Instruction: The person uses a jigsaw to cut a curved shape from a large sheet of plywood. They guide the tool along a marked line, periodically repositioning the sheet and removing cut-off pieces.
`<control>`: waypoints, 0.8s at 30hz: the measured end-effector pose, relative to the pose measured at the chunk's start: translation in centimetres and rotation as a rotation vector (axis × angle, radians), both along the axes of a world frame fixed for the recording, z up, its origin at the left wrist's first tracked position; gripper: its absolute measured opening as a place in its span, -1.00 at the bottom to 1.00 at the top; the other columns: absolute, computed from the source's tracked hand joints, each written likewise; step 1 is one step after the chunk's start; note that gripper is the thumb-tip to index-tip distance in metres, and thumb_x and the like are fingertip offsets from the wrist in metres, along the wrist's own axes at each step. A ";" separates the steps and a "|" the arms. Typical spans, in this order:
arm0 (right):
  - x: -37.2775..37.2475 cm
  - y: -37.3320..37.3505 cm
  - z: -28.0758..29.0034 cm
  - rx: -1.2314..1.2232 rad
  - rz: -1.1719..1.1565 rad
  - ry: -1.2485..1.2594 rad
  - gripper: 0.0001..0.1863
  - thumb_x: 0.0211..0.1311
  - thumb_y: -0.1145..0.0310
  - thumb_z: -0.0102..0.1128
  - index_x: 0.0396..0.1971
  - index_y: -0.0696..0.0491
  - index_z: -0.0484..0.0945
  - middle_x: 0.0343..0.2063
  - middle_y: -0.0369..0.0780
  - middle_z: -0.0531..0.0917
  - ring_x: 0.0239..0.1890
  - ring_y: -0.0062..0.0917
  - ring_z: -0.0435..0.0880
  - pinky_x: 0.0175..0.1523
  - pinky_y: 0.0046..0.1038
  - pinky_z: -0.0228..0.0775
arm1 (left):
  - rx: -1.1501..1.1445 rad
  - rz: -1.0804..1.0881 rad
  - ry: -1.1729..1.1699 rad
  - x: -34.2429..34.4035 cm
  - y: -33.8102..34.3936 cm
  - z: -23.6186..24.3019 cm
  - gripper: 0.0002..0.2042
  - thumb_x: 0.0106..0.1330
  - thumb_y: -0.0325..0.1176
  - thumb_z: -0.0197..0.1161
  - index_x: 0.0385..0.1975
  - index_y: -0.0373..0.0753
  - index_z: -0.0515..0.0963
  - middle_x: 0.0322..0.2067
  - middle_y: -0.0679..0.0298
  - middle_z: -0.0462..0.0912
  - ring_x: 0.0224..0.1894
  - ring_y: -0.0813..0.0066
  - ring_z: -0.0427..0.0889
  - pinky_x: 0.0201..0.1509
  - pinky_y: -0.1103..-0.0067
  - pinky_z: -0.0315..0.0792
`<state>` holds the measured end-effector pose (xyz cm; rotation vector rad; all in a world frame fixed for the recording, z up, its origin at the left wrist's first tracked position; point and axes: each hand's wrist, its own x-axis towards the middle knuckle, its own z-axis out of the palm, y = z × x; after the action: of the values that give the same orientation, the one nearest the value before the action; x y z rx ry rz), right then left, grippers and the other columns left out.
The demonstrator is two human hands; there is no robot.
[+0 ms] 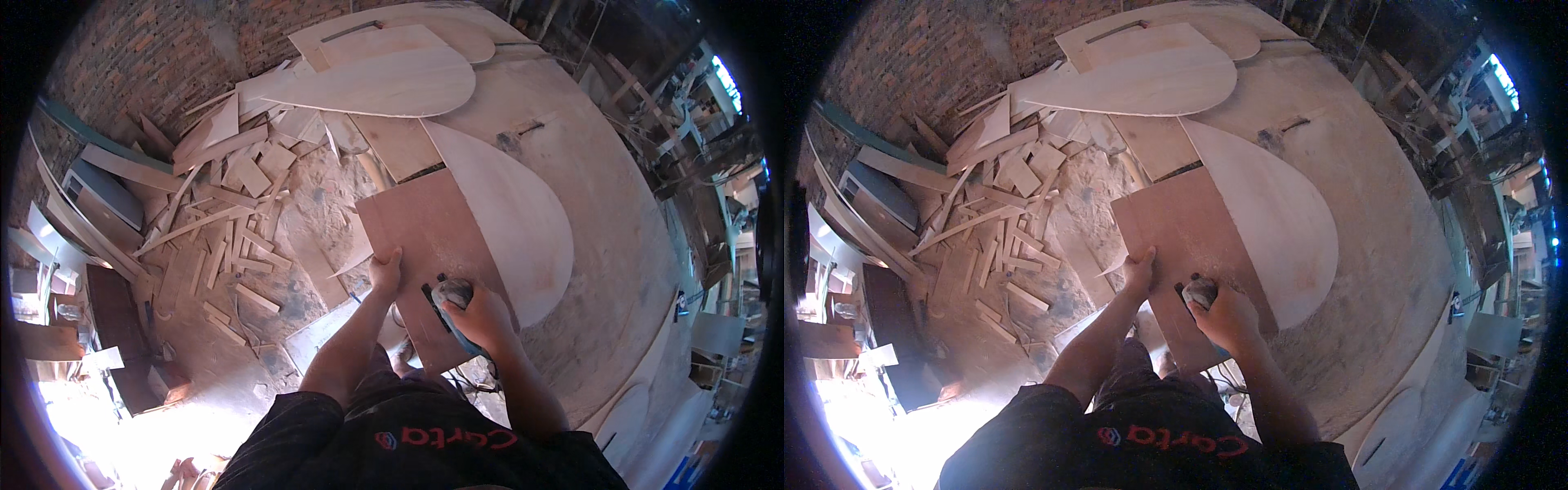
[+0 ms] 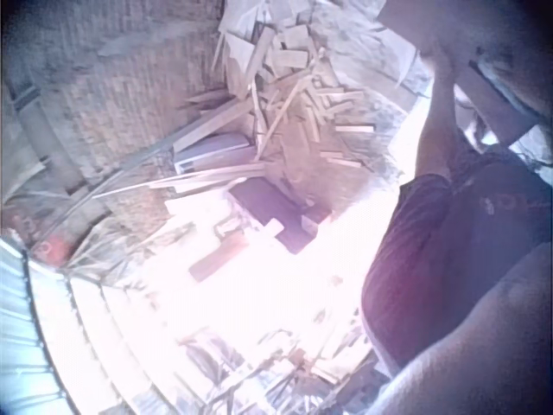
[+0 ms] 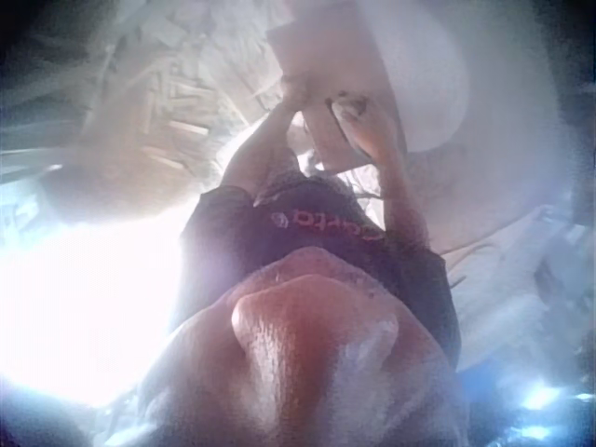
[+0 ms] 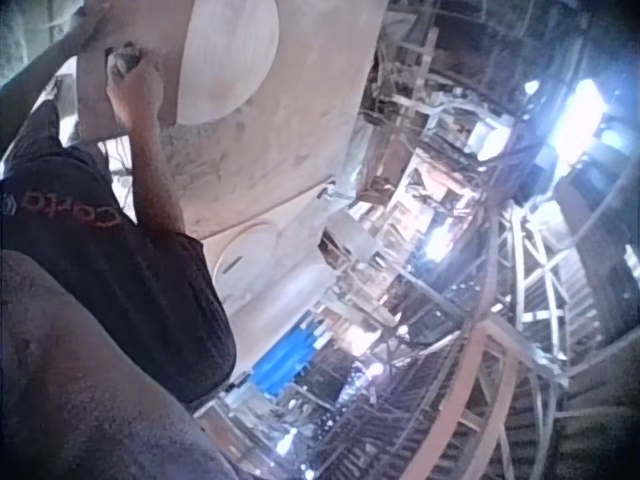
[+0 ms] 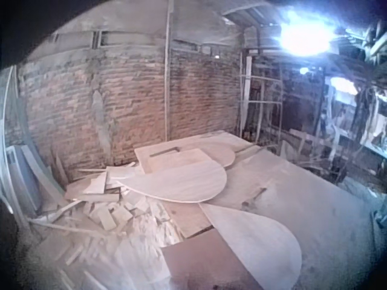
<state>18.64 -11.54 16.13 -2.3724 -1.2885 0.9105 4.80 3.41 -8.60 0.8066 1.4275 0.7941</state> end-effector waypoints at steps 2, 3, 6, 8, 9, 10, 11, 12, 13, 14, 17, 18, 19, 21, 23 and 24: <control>0.4 -0.2 0.2 -0.032 -0.009 -0.013 -0.39 0.20 0.02 0.40 0.17 0.06 0.57 -0.07 0.07 0.73 0.01 0.04 0.72 0.13 -0.04 0.55 | -0.042 0.013 -0.065 0.9 -0.2 0.9 -0.54 0.33 -0.17 0.48 0.03 -0.39 0.56 -0.07 0.12 0.72 -0.09 0.32 0.72 -0.04 0.43 0.63; 0.4 -0.4 0.5 -0.029 -0.016 -0.022 -0.38 0.19 0.01 0.40 0.17 0.05 0.57 -0.07 0.07 0.73 0.01 0.04 0.71 0.13 -0.04 0.54 | -0.053 0.009 -0.081 1.2 -0.4 1.3 -0.51 0.31 -0.15 0.49 0.05 -0.40 0.56 -0.05 0.11 0.72 -0.06 0.31 0.72 0.01 0.41 0.61; 0.2 -0.2 1.0 -0.043 -0.027 -0.006 -0.35 0.18 -0.01 0.41 0.19 0.05 0.56 -0.05 0.09 0.72 0.02 0.04 0.71 0.14 -0.03 0.54 | -0.085 0.005 -0.139 0.7 -0.5 1.8 -0.46 0.27 -0.13 0.51 0.09 -0.42 0.57 -0.01 0.10 0.72 0.00 0.28 0.72 0.09 0.38 0.59; -0.1 -0.1 0.9 -0.054 -0.033 0.000 -0.34 0.17 -0.01 0.41 0.20 0.05 0.55 -0.06 0.10 0.72 0.03 0.04 0.71 0.13 -0.03 0.54 | -0.129 0.003 -0.208 0.2 -0.3 1.7 -0.46 0.28 -0.13 0.51 0.09 -0.42 0.57 -0.01 0.10 0.72 -0.04 0.27 0.73 0.05 0.37 0.61; 0.0 -0.1 0.7 -0.051 -0.034 -0.006 -0.33 0.16 -0.01 0.42 0.20 0.05 0.55 -0.06 0.11 0.72 0.02 0.04 0.71 0.13 -0.02 0.54 | -0.146 -0.006 -0.206 0.0 0.0 1.7 -0.47 0.27 -0.12 0.52 0.08 -0.40 0.58 -0.02 0.12 0.72 -0.05 0.28 0.73 0.02 0.37 0.62; 0.1 -0.3 0.6 -0.059 -0.037 -0.018 -0.32 0.15 -0.02 0.42 0.21 0.05 0.55 -0.07 0.12 0.72 0.02 0.05 0.71 0.12 -0.02 0.55 | -0.173 -0.014 -0.208 -0.1 -0.2 1.8 -0.47 0.26 -0.11 0.52 0.07 -0.38 0.59 -0.03 0.14 0.72 -0.07 0.29 0.73 -0.01 0.37 0.63; 0.2 -0.3 0.8 -0.074 -0.040 -0.017 -0.32 0.15 -0.02 0.43 0.21 0.05 0.55 -0.08 0.12 0.72 0.01 0.05 0.72 0.11 -0.02 0.55 | -0.200 -0.023 -0.209 -0.2 -0.2 1.9 -0.48 0.25 -0.10 0.53 0.05 -0.37 0.59 -0.04 0.15 0.72 -0.08 0.30 0.73 -0.04 0.38 0.64; 0.2 -0.1 1.2 -0.089 -0.043 -0.017 -0.31 0.14 -0.02 0.43 0.21 0.05 0.55 -0.08 0.12 0.72 0.00 0.06 0.72 0.11 -0.02 0.56 | -0.203 -0.071 -0.208 -0.4 0.1 2.0 -0.46 0.24 -0.07 0.53 0.05 -0.35 0.59 -0.06 0.16 0.72 -0.09 0.30 0.74 -0.06 0.39 0.63; 0.1 0.0 1.4 -0.107 -0.039 -0.013 -0.30 0.14 -0.02 0.43 0.22 0.05 0.54 -0.09 0.12 0.73 -0.01 0.06 0.72 0.10 -0.01 0.56 | -0.208 -0.112 -0.203 -1.0 0.6 2.0 -0.44 0.23 -0.03 0.53 0.05 -0.34 0.58 -0.07 0.17 0.72 -0.09 0.31 0.74 -0.07 0.40 0.63; -0.1 0.0 1.3 -0.098 -0.059 0.001 -0.33 0.13 0.01 0.45 0.19 0.06 0.56 -0.10 0.10 0.73 -0.01 0.05 0.72 0.10 -0.03 0.56 | -0.233 -0.141 -0.197 -1.7 1.3 2.0 -0.42 0.22 0.00 0.52 0.05 -0.32 0.58 -0.08 0.18 0.72 -0.10 0.32 0.73 -0.09 0.41 0.63; -0.3 -0.3 1.4 -0.072 -0.115 0.004 -0.37 0.11 0.09 0.48 0.15 0.09 0.60 -0.12 0.08 0.74 -0.02 0.03 0.73 0.09 -0.07 0.55 | -0.357 -0.212 -0.200 -2.7 2.7 4.3 -0.37 0.20 0.11 0.50 0.06 -0.28 0.55 -0.12 0.22 0.70 -0.15 0.35 0.73 -0.16 0.44 0.60; -0.1 -0.6 1.3 -0.059 -0.127 -0.003 -0.37 0.11 0.10 0.48 0.15 0.09 0.60 -0.13 0.08 0.75 -0.02 0.04 0.73 0.09 -0.08 0.55 | -0.319 -0.203 -0.209 -2.2 3.0 5.3 -0.36 0.22 0.16 0.46 0.09 -0.24 0.53 -0.14 0.23 0.68 -0.20 0.37 0.71 -0.19 0.42 0.59; -0.2 -0.4 1.4 -0.030 -0.129 -0.001 -0.37 0.10 0.12 0.49 0.15 0.10 0.60 -0.14 0.08 0.75 -0.03 0.04 0.73 0.09 -0.09 0.56 | -0.328 -0.211 -0.180 -2.4 4.2 5.4 -0.37 0.22 0.15 0.46 0.07 -0.24 0.53 -0.15 0.24 0.68 -0.22 0.37 0.70 -0.20 0.42 0.58; -0.2 -0.2 1.5 -0.034 -0.139 -0.021 -0.37 0.09 0.14 0.50 0.15 0.12 0.60 -0.14 0.09 0.75 -0.03 0.02 0.74 0.10 -0.11 0.56 | -0.352 -0.224 -0.115 -2.8 6.6 4.4 -0.40 0.23 0.14 0.46 0.05 -0.22 0.54 -0.16 0.24 0.67 -0.25 0.38 0.69 -0.22 0.42 0.58; -0.3 -0.3 0.8 0.012 -0.132 -0.006 -0.36 0.07 0.13 0.51 0.14 0.12 0.60 -0.12 0.10 0.74 -0.01 0.03 0.73 0.11 -0.10 0.56 | -0.285 -0.231 -0.083 -3.6 9.0 2.8 -0.41 0.25 0.11 0.47 0.04 -0.26 0.55 -0.14 0.24 0.68 -0.20 0.39 0.67 -0.18 0.40 0.57; 0.1 -0.4 0.3 0.036 -0.127 -0.001 -0.35 0.06 0.10 0.51 0.13 0.12 0.60 -0.09 0.10 0.73 0.00 0.04 0.72 0.11 -0.07 0.55 | -0.293 -0.215 -0.045 -2.9 9.5 2.0 -0.40 0.26 0.10 0.47 0.07 -0.27 0.56 -0.11 0.24 0.68 -0.18 0.41 0.66 -0.17 0.40 0.57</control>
<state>18.78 -11.95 16.45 -2.3961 -1.1298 0.8419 1.90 12.95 -6.55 0.6966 1.3517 0.4246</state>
